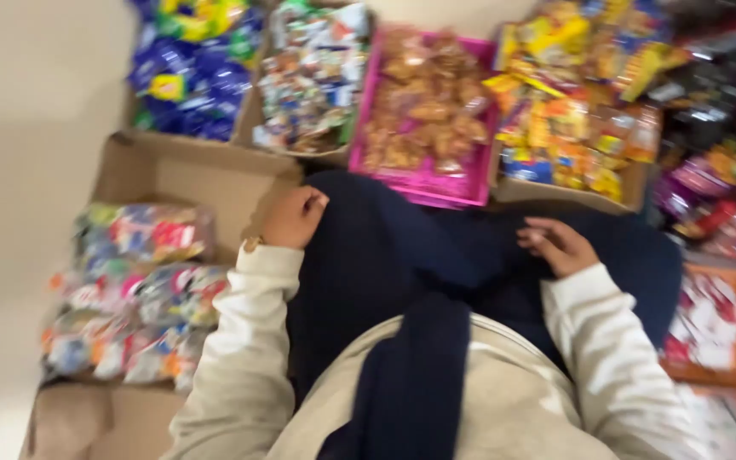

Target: Packing various small snack packets into individual gift bags.

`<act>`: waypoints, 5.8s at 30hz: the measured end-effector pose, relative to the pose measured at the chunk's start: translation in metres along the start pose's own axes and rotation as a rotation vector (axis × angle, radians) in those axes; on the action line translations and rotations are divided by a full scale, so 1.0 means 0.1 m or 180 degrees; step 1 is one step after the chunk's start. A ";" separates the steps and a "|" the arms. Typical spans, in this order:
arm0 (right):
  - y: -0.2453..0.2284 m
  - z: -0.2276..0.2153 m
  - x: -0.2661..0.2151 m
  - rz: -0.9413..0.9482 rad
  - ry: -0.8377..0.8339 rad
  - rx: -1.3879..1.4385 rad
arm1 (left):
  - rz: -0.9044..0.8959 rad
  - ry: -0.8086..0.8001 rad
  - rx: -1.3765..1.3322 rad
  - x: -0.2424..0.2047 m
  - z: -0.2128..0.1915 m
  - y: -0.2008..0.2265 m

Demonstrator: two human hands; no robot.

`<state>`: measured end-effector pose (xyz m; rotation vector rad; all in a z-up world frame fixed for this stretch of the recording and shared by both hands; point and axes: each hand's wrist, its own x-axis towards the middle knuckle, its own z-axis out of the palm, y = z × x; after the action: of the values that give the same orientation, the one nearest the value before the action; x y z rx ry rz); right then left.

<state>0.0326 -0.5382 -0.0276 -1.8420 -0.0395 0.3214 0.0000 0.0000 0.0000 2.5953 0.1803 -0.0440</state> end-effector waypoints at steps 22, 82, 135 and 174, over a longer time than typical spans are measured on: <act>-0.49 -2.80 -3.29 -0.0039 0.3268 -0.0339 | 0.0644 0.0475 0.1576 0.25 0.29 -0.18; -1.71 -1.15 -1.80 -0.1361 0.0907 0.1704 | 0.1179 -0.0814 -0.1519 -0.40 0.11 2.61; -1.61 0.68 -1.33 -0.1523 -0.0322 -0.3479 | 0.1417 -0.0310 0.0573 -1.21 -0.07 3.00; -0.24 -1.96 0.66 -0.0841 0.1124 0.0435 | 0.1327 -0.0154 -0.0296 -0.69 0.13 3.31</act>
<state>0.1463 -0.7023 0.0320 -1.7094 -0.0159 -0.1831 -0.0228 -0.2962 0.1629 2.4842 -0.3680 0.0507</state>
